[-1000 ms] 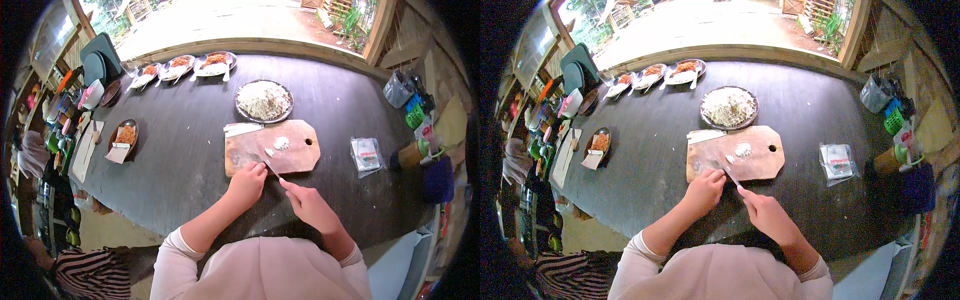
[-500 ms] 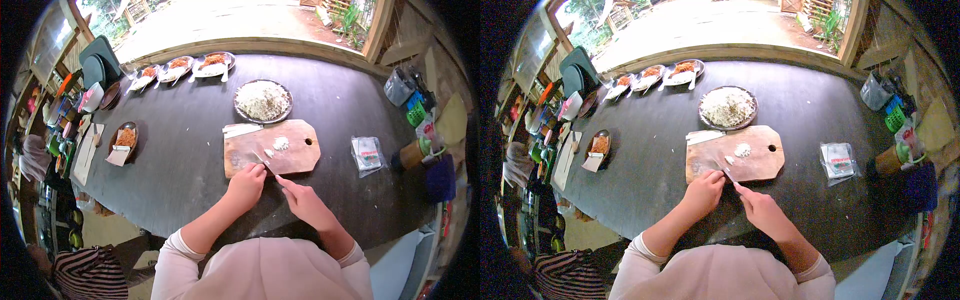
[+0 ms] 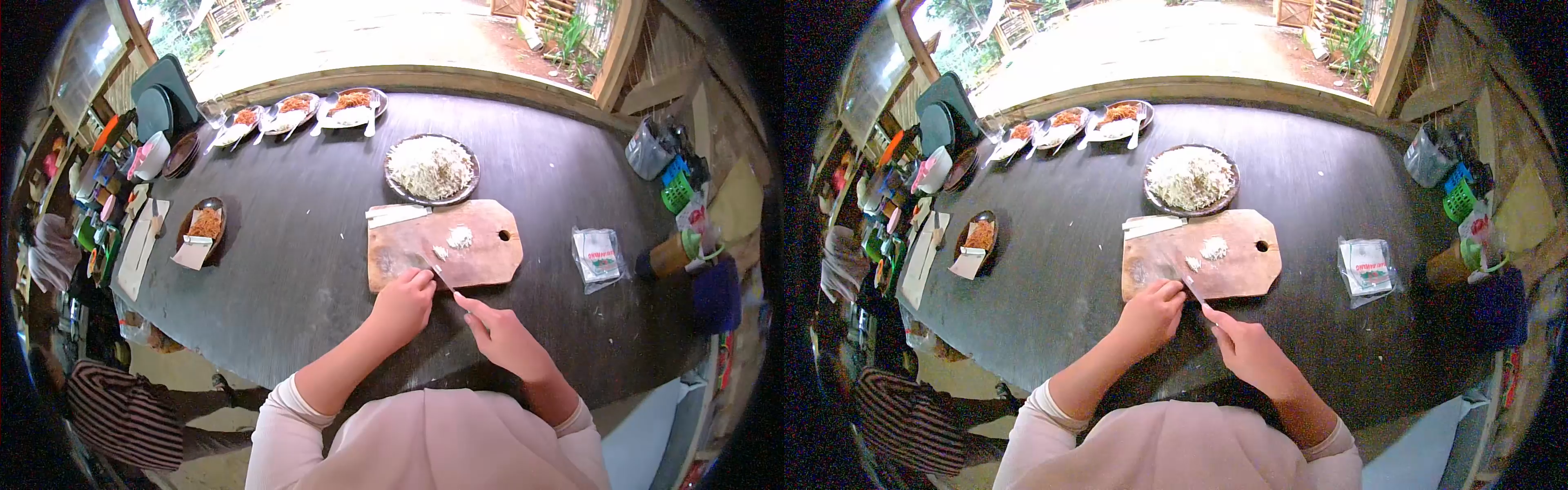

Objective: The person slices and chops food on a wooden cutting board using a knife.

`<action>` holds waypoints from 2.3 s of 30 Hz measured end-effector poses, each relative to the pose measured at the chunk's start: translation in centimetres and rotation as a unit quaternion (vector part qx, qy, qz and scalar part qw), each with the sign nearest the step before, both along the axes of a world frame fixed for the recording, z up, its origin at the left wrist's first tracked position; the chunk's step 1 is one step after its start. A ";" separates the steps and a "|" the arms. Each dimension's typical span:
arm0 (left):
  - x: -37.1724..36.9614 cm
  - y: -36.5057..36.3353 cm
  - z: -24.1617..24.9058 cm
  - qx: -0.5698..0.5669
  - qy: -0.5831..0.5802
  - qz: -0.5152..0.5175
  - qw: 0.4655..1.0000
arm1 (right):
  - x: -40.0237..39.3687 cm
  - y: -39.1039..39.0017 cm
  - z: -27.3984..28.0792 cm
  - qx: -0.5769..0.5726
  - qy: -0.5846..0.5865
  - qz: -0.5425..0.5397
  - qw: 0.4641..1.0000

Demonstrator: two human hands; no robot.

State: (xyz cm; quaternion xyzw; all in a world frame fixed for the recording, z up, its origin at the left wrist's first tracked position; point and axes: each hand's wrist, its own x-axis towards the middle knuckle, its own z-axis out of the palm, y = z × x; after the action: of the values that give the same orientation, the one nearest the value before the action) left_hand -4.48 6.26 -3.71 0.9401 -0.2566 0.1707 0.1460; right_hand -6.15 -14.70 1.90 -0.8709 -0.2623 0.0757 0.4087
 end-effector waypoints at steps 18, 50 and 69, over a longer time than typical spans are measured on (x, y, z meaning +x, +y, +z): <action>-0.3 -0.1 0.2 -0.026 0.044 0.013 0.999 | 0.3 0.4 -2.5 0.042 -0.113 0.000 0.993; -0.4 0.1 0.0 -0.020 0.065 0.003 0.998 | -0.4 0.3 -0.4 0.001 0.003 -0.010 1.000; -0.5 0.1 0.3 -0.013 0.065 -0.003 0.998 | 0.0 0.4 -2.1 0.049 -0.044 0.004 0.998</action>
State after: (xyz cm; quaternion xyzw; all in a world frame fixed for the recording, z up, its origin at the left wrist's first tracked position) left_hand -5.01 6.36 -3.39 0.9465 -0.2468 0.1126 0.1750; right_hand -6.11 -14.29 -0.17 -0.8511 -0.2869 0.0256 0.4390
